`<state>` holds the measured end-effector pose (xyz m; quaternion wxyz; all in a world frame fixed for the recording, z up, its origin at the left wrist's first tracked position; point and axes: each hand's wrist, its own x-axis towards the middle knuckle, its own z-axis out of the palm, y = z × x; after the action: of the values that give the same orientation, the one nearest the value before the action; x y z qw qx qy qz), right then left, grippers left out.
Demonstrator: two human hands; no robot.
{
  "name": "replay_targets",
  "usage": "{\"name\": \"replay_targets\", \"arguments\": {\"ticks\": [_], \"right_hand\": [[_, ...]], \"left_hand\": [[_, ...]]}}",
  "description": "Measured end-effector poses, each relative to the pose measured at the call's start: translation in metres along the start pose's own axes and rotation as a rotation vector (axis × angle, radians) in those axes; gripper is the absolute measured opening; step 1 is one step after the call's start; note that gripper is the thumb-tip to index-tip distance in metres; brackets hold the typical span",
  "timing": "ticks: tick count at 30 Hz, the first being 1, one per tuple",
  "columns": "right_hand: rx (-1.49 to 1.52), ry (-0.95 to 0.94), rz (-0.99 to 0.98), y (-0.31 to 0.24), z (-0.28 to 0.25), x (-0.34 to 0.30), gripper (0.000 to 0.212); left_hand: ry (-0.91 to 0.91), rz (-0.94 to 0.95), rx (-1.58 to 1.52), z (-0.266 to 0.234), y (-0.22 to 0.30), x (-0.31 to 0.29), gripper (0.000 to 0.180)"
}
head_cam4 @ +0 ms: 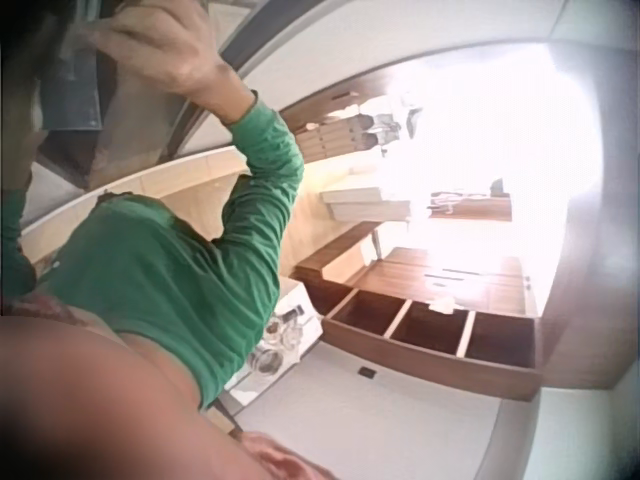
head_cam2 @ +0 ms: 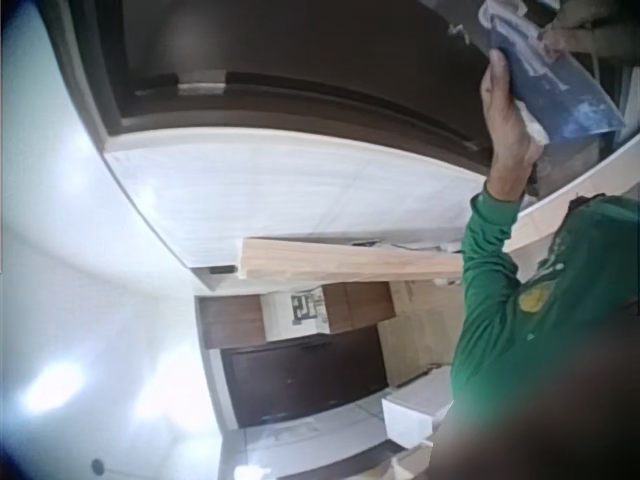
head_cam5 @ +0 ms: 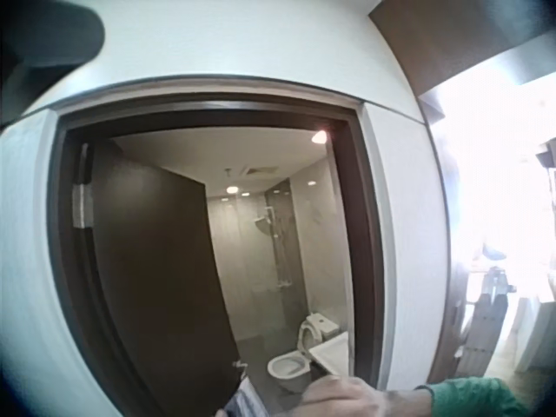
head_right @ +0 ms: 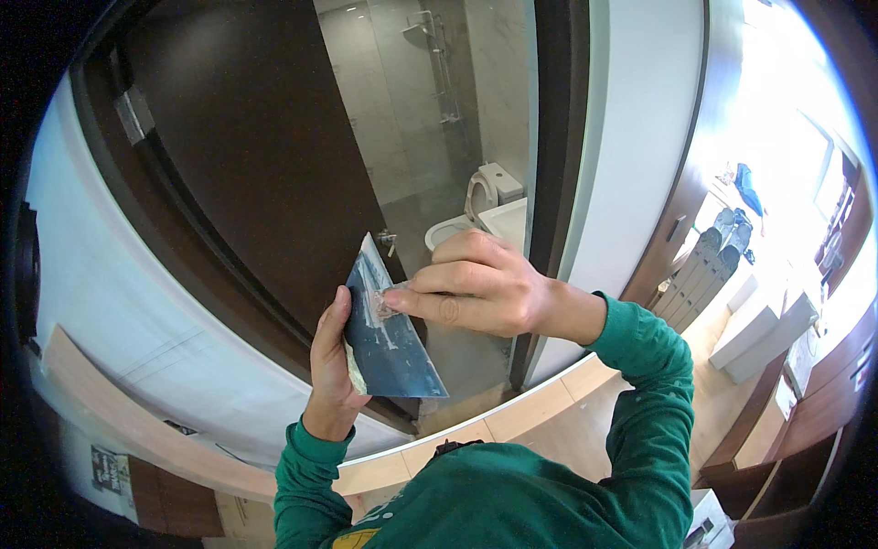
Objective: The person applies a bead of sealant along the top edge of a bathroom door frame using a caulking gun and a small scraper. They repeatedly scrape and smooth the bead to even it out.
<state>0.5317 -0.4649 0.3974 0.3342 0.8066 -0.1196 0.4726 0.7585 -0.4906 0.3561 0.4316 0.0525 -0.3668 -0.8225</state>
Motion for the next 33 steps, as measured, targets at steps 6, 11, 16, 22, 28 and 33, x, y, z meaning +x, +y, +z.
{"name": "replay_targets", "arguments": {"ticks": [6,11,16,22,28,33], "right_hand": [[-0.023,-0.091,-0.017,0.008,-0.007,-0.008,0.043],[-0.04,-0.135,-0.001,0.013,-0.011,-0.011,0.042],[-0.043,-0.173,0.01,0.015,-0.011,-0.014,0.039],[-0.076,-0.226,-0.013,0.018,-0.01,-0.018,0.042],[-0.137,-0.336,-0.004,0.017,-0.012,-0.014,0.035],[0.22,-0.308,0.645,0.008,-0.017,0.005,0.027]], "left_hand": [[-0.005,0.0,-0.016,-0.004,-0.007,0.0,0.042],[-0.012,-0.003,-0.051,-0.008,-0.013,-0.001,0.041],[-0.01,-0.001,-0.056,-0.014,-0.018,-0.002,0.04],[0.018,-0.011,-0.034,-0.022,-0.023,-0.005,0.041],[0.007,0.015,-0.064,-0.026,-0.022,-0.013,0.041],[0.049,0.07,0.006,-0.033,-0.017,-0.016,0.042]]}}
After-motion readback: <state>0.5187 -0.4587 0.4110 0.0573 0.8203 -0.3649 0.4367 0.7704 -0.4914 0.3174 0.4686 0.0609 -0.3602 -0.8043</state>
